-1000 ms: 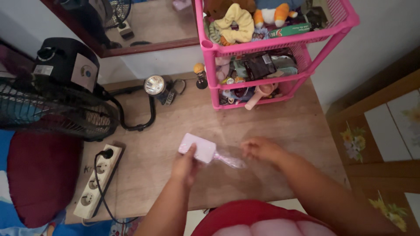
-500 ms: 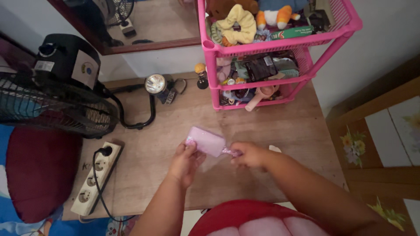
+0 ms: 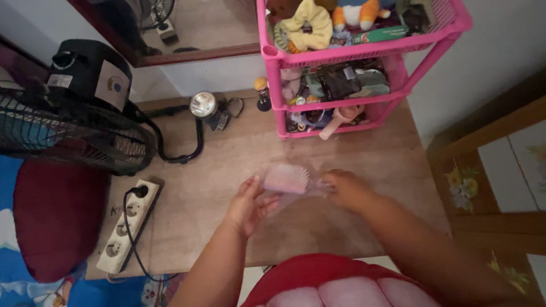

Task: The person coils the cord of a black hair dryer and places it in a wooden cabinet. They then pick up a pink hairbrush, unplug a fan, coil its cord, and carry the power strip and fan cord out of the room.

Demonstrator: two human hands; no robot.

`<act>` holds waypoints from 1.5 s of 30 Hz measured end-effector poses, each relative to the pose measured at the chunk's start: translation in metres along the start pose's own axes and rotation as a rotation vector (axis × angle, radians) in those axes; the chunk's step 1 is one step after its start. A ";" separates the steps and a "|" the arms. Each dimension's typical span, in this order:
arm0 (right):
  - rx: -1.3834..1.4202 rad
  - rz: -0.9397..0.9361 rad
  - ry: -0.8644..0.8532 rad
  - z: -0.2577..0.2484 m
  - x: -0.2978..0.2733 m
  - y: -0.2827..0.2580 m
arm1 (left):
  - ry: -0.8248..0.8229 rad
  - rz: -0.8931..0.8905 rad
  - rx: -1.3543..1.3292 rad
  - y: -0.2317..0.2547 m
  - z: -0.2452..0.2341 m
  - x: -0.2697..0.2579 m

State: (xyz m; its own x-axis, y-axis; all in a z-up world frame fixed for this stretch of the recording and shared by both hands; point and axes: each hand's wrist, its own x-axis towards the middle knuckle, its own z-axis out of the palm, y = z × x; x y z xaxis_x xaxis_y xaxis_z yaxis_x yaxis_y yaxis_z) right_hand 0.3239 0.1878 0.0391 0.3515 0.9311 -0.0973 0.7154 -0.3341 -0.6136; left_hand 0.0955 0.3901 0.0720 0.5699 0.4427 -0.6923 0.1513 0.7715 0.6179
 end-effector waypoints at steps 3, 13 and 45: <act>-0.081 -0.046 -0.028 0.009 0.002 -0.012 | 0.010 -0.024 0.005 -0.007 0.003 0.011; -0.066 -0.113 0.056 0.037 0.020 0.013 | 0.139 -0.010 -0.112 -0.039 -0.035 0.058; 1.045 0.438 0.616 -0.014 0.001 0.119 | 0.147 0.104 0.147 -0.028 -0.057 0.063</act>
State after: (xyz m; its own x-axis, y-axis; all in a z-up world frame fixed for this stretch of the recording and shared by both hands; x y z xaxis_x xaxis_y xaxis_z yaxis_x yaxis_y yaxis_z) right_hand 0.4177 0.1468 -0.0227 0.8545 0.4599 -0.2415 -0.2413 -0.0603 -0.9686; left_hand 0.0811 0.4222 -0.0100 0.4666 0.5862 -0.6622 0.2205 0.6480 0.7290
